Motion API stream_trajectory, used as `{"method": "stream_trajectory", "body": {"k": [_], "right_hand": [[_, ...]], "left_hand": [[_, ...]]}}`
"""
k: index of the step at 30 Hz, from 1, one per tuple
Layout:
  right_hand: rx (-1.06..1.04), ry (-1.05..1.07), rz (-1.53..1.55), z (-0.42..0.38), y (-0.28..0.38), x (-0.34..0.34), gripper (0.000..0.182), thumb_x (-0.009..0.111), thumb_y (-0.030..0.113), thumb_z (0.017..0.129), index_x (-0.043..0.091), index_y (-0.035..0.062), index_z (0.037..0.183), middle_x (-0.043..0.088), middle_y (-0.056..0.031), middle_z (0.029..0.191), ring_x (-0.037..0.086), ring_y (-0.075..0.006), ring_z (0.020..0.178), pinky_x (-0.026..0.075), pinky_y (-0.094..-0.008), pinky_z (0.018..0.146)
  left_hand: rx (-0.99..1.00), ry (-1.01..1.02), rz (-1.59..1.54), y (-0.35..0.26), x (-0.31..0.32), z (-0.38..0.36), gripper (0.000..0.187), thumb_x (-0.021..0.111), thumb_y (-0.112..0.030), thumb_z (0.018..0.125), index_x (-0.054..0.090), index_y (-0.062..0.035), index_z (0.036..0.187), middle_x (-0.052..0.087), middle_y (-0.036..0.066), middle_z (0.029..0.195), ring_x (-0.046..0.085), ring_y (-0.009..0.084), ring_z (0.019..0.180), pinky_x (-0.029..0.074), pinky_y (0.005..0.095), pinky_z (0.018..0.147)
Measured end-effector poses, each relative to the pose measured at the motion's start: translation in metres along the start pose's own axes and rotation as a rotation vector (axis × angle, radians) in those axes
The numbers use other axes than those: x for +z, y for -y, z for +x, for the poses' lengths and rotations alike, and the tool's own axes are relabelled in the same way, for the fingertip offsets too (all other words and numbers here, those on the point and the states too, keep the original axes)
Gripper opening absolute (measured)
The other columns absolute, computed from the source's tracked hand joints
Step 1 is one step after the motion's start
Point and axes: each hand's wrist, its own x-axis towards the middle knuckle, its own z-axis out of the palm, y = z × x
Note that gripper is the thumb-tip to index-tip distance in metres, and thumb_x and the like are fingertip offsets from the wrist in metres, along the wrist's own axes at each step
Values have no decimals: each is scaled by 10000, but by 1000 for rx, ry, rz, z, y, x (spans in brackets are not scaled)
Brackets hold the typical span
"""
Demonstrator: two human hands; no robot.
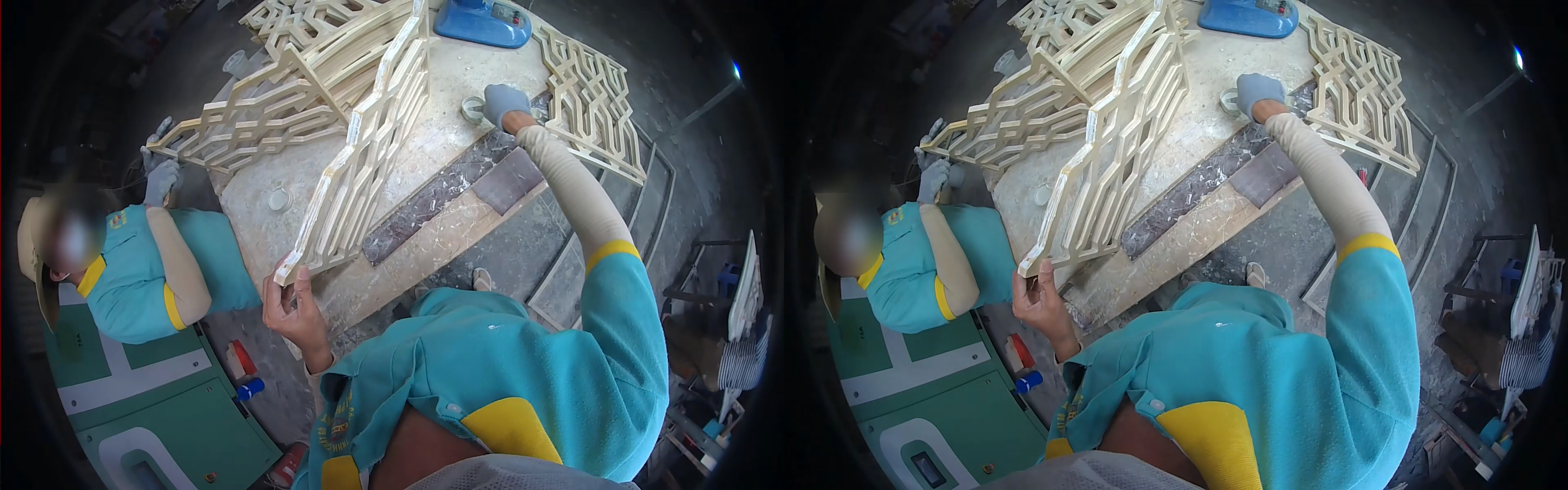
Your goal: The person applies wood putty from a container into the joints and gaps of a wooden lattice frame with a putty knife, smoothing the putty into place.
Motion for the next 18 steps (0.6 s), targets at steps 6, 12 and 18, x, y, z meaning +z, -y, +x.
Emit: {"method": "stream_trajectory", "body": {"k": [6,12,18], "right_hand": [[-34,27,-43,15,5,14,262,651,219,883,752,62,1067,730,-196,1062,720,-353,987,577,-439,820],[30,17,117,15,-12,23,284,661,259,870,757,52,1039,738,-194,1026,717,-350,1001,570,-430,830],[65,188,836,3,-45,46,281,721,301,867,778,42,960,653,-57,697,541,-122,483,471,-299,495]], "left_hand": [[14,-10,11,-1,2,1,227,701,2,905,685,90,1113,666,101,990,664,154,887,547,257,746],[30,-28,-17,3,4,3,234,703,4,899,683,92,1114,666,100,977,662,150,877,539,247,739],[36,-27,-1,10,1,9,231,703,6,899,677,102,1108,662,96,972,649,140,887,537,253,744]]}}
